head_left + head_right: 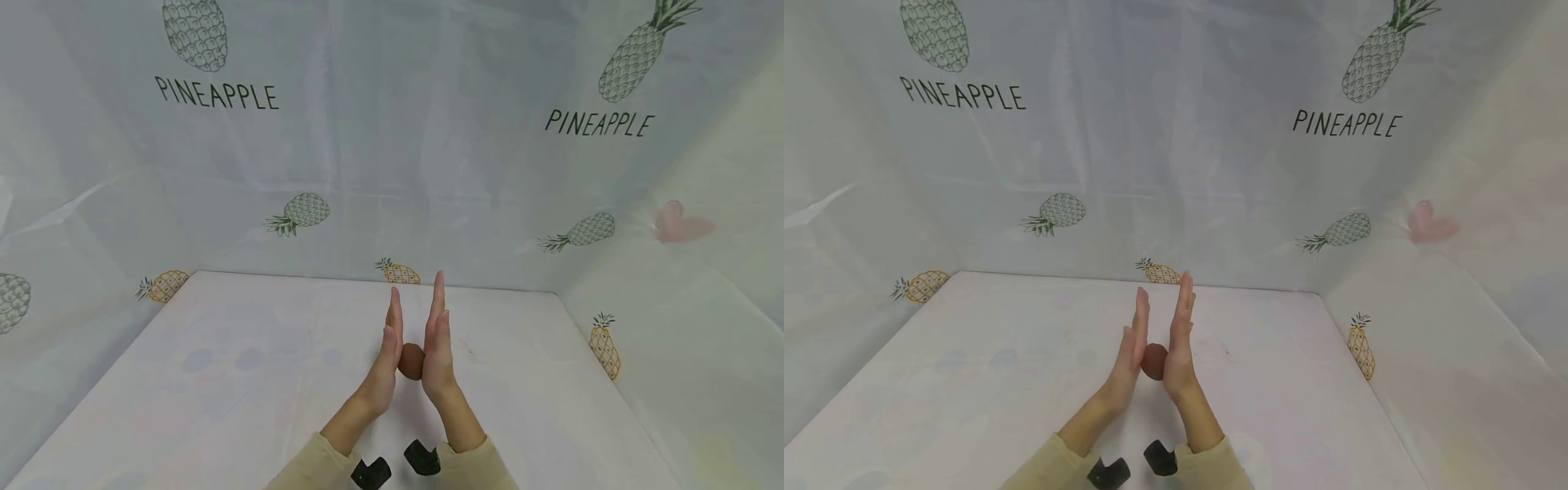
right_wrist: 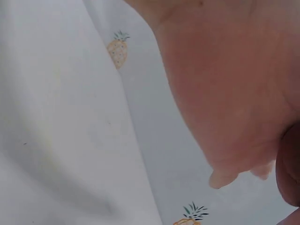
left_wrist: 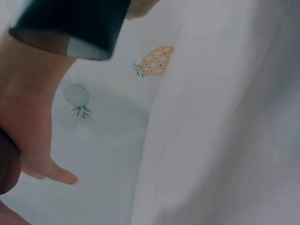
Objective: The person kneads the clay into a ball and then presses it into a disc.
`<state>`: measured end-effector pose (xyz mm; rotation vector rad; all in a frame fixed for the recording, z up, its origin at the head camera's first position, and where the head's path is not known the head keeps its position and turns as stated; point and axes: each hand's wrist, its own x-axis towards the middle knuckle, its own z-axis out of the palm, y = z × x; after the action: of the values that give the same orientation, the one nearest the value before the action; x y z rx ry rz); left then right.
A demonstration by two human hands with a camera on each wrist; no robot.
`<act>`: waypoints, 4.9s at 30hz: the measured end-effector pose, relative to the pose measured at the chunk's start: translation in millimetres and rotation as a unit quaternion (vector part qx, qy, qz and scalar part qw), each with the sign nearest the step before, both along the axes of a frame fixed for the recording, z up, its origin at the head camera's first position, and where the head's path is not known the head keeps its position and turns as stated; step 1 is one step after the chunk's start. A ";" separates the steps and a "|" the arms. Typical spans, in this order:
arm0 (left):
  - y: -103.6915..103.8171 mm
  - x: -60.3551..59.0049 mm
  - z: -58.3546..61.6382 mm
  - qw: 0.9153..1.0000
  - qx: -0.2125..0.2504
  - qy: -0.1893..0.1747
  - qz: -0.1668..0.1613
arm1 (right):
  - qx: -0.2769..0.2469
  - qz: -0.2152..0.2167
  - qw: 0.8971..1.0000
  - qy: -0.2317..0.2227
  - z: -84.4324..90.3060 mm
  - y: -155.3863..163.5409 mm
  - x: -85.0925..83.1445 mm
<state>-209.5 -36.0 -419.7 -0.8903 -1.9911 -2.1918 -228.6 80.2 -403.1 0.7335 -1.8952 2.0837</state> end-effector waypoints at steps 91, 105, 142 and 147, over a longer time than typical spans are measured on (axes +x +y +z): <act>-17.7 -6.0 5.5 0.990 -0.074 0.036 0.113 | 0.042 0.122 0.992 0.013 0.7 -13.3 10.5; -4.4 5.3 10.6 0.997 -0.031 0.012 0.072 | 0.026 0.104 0.994 0.004 -2.0 -5.7 2.3; -19.4 -6.1 9.2 0.994 -0.034 0.019 0.099 | 0.056 0.150 0.987 0.026 1.5 -16.2 14.7; -13.3 -1.9 7.4 0.994 -0.032 0.030 0.097 | 0.059 0.140 0.988 0.030 0.7 -13.2 12.9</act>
<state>-211.5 -49.4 -412.3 -0.7259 -2.0363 -1.9852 -215.6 67.1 -402.4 1.1358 -1.9939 2.0909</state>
